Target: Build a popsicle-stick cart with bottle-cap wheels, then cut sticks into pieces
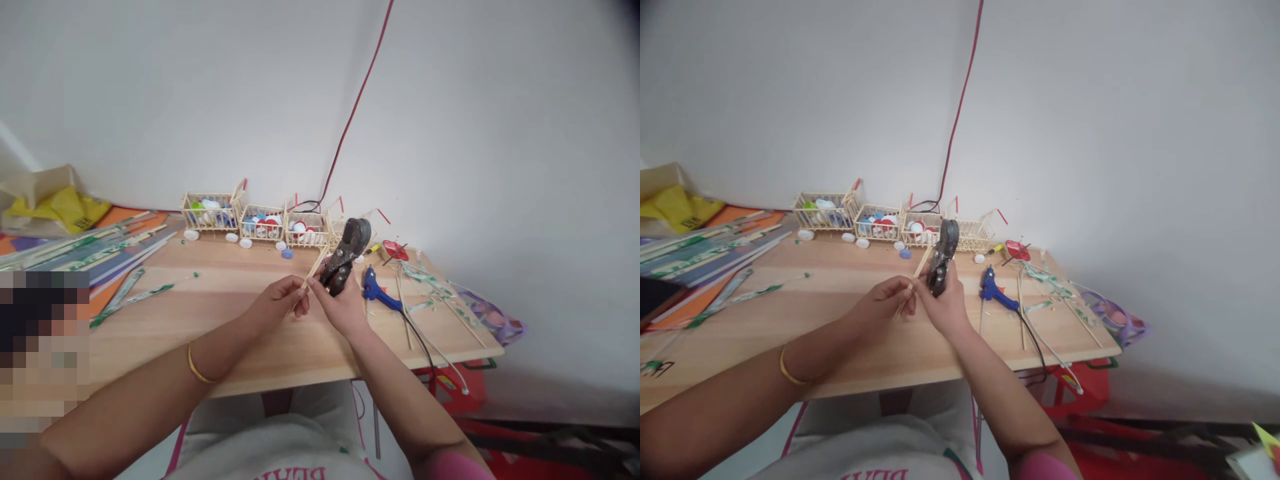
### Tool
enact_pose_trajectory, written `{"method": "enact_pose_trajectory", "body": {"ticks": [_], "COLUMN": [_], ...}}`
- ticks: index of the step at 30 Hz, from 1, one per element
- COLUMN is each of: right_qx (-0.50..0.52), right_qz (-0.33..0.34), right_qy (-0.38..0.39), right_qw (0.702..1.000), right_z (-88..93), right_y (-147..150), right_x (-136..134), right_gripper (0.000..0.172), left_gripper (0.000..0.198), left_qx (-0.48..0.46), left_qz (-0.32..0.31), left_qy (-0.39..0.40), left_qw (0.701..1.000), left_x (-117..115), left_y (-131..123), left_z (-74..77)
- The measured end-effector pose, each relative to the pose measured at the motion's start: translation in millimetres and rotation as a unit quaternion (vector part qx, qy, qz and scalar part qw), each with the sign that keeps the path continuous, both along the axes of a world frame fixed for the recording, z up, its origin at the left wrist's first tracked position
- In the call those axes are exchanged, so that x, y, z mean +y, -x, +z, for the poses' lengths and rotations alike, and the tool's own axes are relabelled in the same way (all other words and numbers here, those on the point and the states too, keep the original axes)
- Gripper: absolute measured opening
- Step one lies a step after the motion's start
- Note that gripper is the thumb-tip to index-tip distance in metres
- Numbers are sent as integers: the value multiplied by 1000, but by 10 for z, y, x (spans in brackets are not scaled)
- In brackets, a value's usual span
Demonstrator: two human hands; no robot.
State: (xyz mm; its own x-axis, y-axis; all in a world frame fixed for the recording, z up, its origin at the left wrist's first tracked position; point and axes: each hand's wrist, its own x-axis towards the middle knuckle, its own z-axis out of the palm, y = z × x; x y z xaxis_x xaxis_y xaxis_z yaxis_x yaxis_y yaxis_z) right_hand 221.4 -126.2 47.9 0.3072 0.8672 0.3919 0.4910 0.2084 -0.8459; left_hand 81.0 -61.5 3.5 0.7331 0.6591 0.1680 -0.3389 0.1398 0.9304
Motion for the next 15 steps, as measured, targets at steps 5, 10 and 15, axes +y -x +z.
{"method": "enact_pose_trajectory", "body": {"ticks": [5,10,15], "right_qx": [-52,-99,-137], "right_qz": [-23,-22,-10], "right_qy": [-11,-43,-38], "right_qw": [998,994,990], "right_z": [-15,-34,-6], "right_y": [9,-42,-24], "right_x": [-9,-26,-62], "right_gripper": [32,29,17], "left_gripper": [30,29,25], "left_qx": [5,48,126], "left_qz": [-52,-80,-107], "left_qy": [-21,-23,-72], "left_qw": [998,995,984], "left_x": [66,165,216], "left_y": [2,26,80], "left_z": [-12,-63,-51]}}
